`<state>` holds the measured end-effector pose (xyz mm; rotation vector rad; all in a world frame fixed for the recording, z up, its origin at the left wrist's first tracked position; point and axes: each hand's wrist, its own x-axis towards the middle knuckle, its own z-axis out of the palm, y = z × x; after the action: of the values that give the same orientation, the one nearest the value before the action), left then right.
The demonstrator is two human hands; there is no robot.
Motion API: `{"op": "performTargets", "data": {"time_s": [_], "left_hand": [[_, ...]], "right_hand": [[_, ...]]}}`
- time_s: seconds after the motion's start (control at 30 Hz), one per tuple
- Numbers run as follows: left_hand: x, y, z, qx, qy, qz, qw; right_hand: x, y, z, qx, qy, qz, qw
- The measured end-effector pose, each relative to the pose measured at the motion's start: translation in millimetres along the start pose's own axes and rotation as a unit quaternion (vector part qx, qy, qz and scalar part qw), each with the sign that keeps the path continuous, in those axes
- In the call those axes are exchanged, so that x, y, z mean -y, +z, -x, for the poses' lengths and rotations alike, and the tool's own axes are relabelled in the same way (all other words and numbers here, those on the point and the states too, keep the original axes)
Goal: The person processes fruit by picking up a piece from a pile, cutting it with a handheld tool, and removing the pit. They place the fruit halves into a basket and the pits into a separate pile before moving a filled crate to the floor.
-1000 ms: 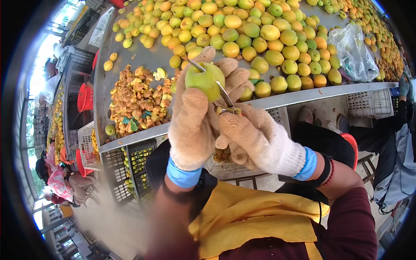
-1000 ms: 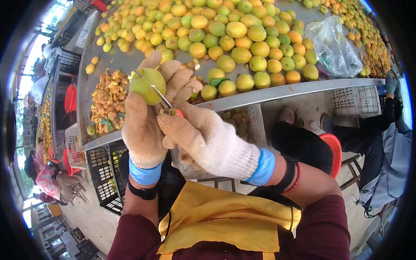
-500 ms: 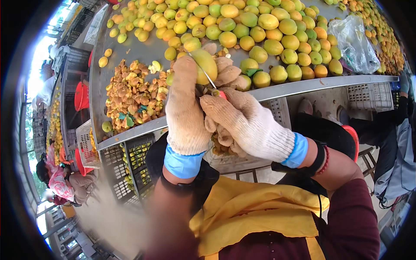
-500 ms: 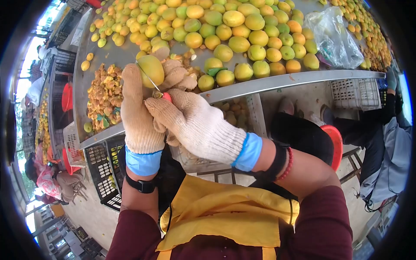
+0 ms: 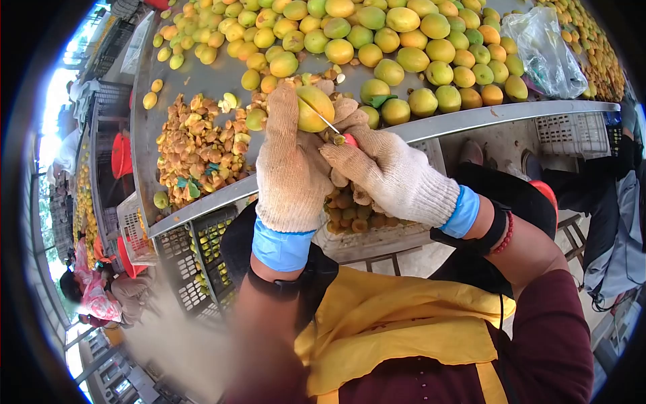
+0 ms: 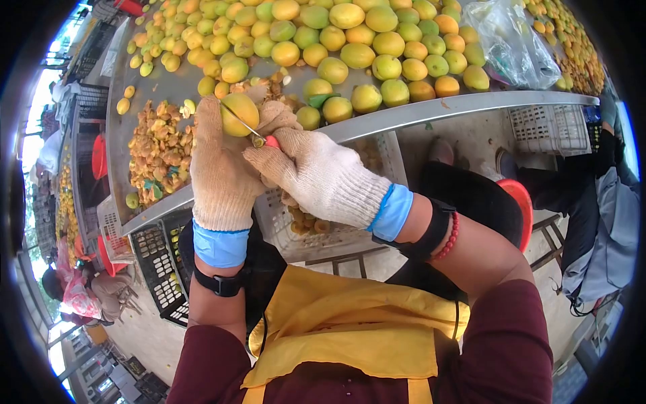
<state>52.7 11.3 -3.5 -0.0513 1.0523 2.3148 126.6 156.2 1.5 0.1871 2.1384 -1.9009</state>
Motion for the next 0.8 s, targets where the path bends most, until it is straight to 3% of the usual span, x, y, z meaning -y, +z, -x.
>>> {"op": "performTargets", "data": {"time_s": [0.07,0.17,0.23,0.27,0.4,0.47,0.57,0.67,0.8], "left_hand": [[1.9,-1.9,-0.3,-0.014,-0.02,0.024,0.999],[-4.2,2.8,1.5,0.028,0.028,-0.024,0.999],[-16.3,10.3,2.4,-0.003,0.096,-0.225,0.969],[-21.6,9.5,3.0,0.011,0.09,-0.248,0.965],[-11.9,0.0,-1.0,0.055,0.082,-0.201,0.975],[0.0,0.3,-3.7,0.092,0.054,-0.058,0.993],[-3.2,8.1,-3.0,0.024,0.051,-0.074,0.996],[-13.6,-1.4,-10.0,-0.001,0.081,-0.156,0.984],[-7.7,5.0,-5.1,-0.002,0.054,-0.136,0.989]], "right_hand": [[-1.7,-0.4,-0.4,-0.019,-0.015,0.028,0.999],[14.2,-12.2,3.1,0.032,0.017,-0.036,0.999],[29.7,-22.6,6.4,0.098,0.088,-0.089,0.987],[48.7,-31.8,13.1,0.123,0.13,-0.064,0.982],[29.3,-12.0,6.9,0.108,0.125,-0.107,0.98],[9.8,3.8,-3.2,0.034,0.0,-0.134,0.99],[9.2,0.1,-7.6,0.034,-0.019,-0.088,0.995],[39.2,-16.6,4.3,0.047,0.067,-0.088,0.993],[29.1,-12.0,3.9,0.069,0.084,-0.122,0.987]]}}
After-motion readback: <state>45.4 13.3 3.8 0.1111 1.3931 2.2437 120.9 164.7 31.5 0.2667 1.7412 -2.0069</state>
